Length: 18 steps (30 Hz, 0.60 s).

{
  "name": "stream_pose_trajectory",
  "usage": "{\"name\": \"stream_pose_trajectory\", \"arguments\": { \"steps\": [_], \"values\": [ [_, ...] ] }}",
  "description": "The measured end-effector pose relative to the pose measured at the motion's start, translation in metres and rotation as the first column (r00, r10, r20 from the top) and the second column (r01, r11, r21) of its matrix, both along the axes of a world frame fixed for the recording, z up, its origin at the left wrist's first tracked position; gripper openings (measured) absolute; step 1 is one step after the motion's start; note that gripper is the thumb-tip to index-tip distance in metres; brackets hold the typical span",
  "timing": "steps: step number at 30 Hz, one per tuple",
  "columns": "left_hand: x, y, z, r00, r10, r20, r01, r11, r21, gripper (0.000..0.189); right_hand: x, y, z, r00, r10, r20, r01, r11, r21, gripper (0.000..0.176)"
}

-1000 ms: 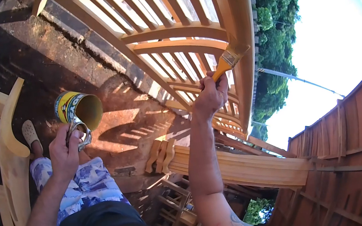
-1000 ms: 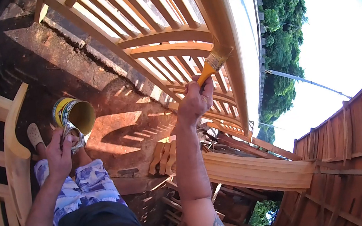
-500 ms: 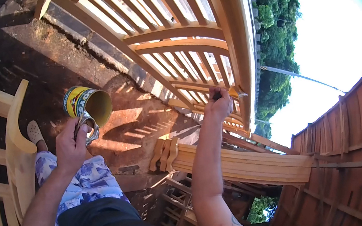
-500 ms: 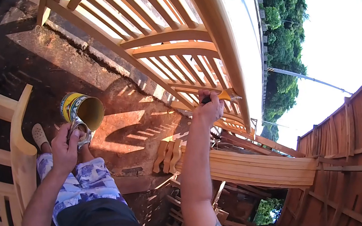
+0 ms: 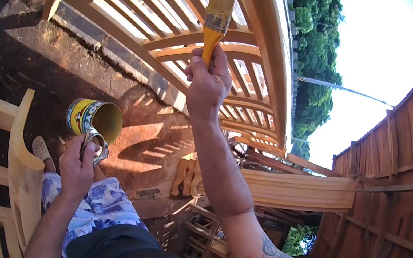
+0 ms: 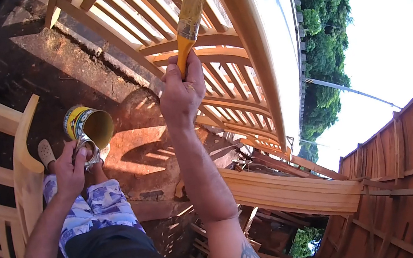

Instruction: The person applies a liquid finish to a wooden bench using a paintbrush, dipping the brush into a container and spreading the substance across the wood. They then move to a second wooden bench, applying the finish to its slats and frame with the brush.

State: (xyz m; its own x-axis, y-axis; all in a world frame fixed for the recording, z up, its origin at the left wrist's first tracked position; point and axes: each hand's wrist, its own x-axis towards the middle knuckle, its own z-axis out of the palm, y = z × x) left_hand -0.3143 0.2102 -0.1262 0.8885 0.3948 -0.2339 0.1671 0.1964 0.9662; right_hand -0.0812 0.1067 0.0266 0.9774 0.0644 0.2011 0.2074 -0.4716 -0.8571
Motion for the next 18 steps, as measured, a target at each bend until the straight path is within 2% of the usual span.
{"name": "stream_pose_trajectory", "arguments": {
  "steps": [2,4,6,8,10,13,15,18],
  "values": [
    [0.0,0.001,0.001,1.0,-0.004,-0.001,0.004,1.0,-0.009,0.016,0.014,-0.041,0.009,0.994,-0.077,-0.079,0.076,0.997,-0.007,0.016],
    [-0.001,0.001,0.003,1.0,-0.006,-0.003,0.006,1.0,-0.011,0.015,0.035,-0.108,0.014,0.972,-0.231,-0.03,0.233,0.971,0.061,0.015],
    [0.0,0.001,0.007,1.0,-0.012,0.0,0.012,1.0,-0.016,0.015,0.035,-0.16,0.015,0.947,-0.321,0.021,0.317,0.942,0.111,0.017],
    [0.001,0.004,0.009,1.0,-0.015,0.001,0.016,0.999,-0.029,0.014,0.033,-0.215,0.007,0.89,-0.455,-0.016,0.453,0.881,0.139,0.02],
    [0.001,0.005,0.008,1.0,0.001,0.012,-0.001,1.0,-0.023,0.014,0.035,-0.263,-0.007,0.755,-0.645,-0.119,0.65,0.712,0.266,0.019],
    [-0.001,0.008,0.012,1.0,0.019,0.021,-0.018,1.0,-0.003,0.014,0.041,-0.258,-0.013,0.615,-0.776,-0.139,0.754,0.528,0.39,0.018],
    [-0.002,0.012,0.007,0.999,0.031,0.027,-0.031,1.0,0.001,0.014,0.055,-0.227,-0.016,0.741,-0.664,-0.096,0.646,0.667,0.371,0.012],
    [-0.005,0.012,0.007,0.999,0.036,0.021,-0.036,0.999,0.009,0.014,0.061,-0.116,-0.003,0.848,-0.529,-0.027,0.511,0.804,0.304,0.012]
  ]
}}
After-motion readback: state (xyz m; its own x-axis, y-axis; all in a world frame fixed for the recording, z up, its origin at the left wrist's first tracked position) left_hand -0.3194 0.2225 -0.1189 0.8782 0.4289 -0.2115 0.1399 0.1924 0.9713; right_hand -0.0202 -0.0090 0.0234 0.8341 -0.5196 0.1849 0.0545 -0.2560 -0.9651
